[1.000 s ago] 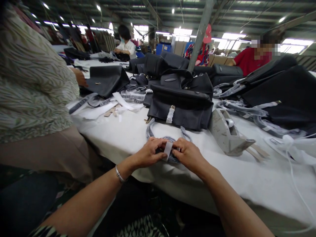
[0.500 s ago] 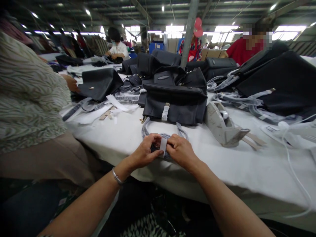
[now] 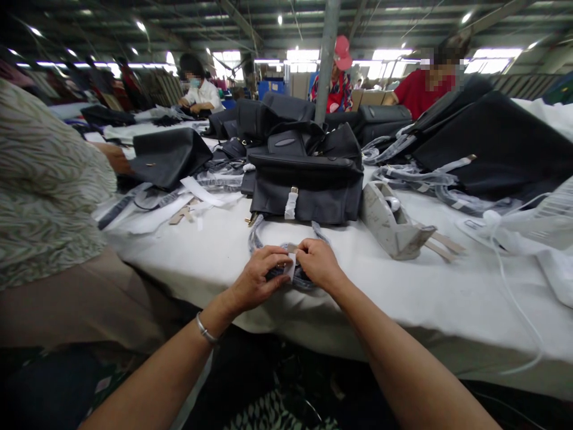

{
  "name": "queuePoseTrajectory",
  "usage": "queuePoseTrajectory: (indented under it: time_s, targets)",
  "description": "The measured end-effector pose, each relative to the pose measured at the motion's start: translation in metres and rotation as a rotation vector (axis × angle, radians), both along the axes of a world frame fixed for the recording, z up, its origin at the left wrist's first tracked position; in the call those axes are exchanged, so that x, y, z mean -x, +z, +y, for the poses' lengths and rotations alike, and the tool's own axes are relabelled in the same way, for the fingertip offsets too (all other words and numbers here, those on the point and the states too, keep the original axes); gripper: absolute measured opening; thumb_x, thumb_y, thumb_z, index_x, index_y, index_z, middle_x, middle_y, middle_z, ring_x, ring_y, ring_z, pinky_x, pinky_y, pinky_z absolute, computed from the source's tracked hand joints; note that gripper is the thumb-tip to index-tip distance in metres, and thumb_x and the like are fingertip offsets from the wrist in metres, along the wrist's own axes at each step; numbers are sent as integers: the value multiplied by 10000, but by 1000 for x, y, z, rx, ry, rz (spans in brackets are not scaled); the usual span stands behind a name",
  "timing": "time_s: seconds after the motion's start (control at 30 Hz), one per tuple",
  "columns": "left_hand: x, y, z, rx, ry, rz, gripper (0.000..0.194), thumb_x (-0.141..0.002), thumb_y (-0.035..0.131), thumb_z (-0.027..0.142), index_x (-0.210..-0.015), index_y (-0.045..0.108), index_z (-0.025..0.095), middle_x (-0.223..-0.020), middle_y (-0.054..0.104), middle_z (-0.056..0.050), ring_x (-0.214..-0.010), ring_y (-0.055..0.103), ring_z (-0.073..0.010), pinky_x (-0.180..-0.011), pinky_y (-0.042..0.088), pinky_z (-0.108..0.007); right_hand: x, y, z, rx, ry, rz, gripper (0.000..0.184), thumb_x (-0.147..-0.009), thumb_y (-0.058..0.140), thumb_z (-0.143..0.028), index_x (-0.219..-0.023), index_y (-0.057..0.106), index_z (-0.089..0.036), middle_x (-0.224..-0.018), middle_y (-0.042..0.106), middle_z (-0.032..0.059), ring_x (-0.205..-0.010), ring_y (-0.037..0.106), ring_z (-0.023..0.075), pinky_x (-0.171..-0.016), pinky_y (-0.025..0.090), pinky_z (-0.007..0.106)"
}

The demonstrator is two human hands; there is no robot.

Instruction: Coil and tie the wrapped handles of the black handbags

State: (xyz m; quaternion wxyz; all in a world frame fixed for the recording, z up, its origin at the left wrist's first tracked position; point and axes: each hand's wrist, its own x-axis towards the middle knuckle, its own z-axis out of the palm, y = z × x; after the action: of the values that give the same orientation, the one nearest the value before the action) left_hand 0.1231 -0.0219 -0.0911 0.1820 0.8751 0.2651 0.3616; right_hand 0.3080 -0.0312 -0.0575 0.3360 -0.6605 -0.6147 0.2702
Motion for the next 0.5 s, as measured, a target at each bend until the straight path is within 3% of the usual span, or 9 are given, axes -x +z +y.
queuePoseTrajectory:
  time_s: [0.23,0.5]
  targets:
    - [0,-2,-3,-70,25,86,294,-880,611,279,-1163,599,197,-1139,588,-101,-1103,539,-239,-937,381,-412,3,-1,0,61,-42,172,166,-671,556,-329,-595,548,-182,-489,465,-32,-464,379,109,-482,300,256]
    - [-3,6,-7,-105,45,226,179,-929,533,326,-1029,585,186,-1080,626,-71,-1025,550,-217,-890,350,-392,6,-2,3,26,-44,98,187,-691,530,-342,-605,553,-177,-521,493,-23,-464,377,98,-486,299,251]
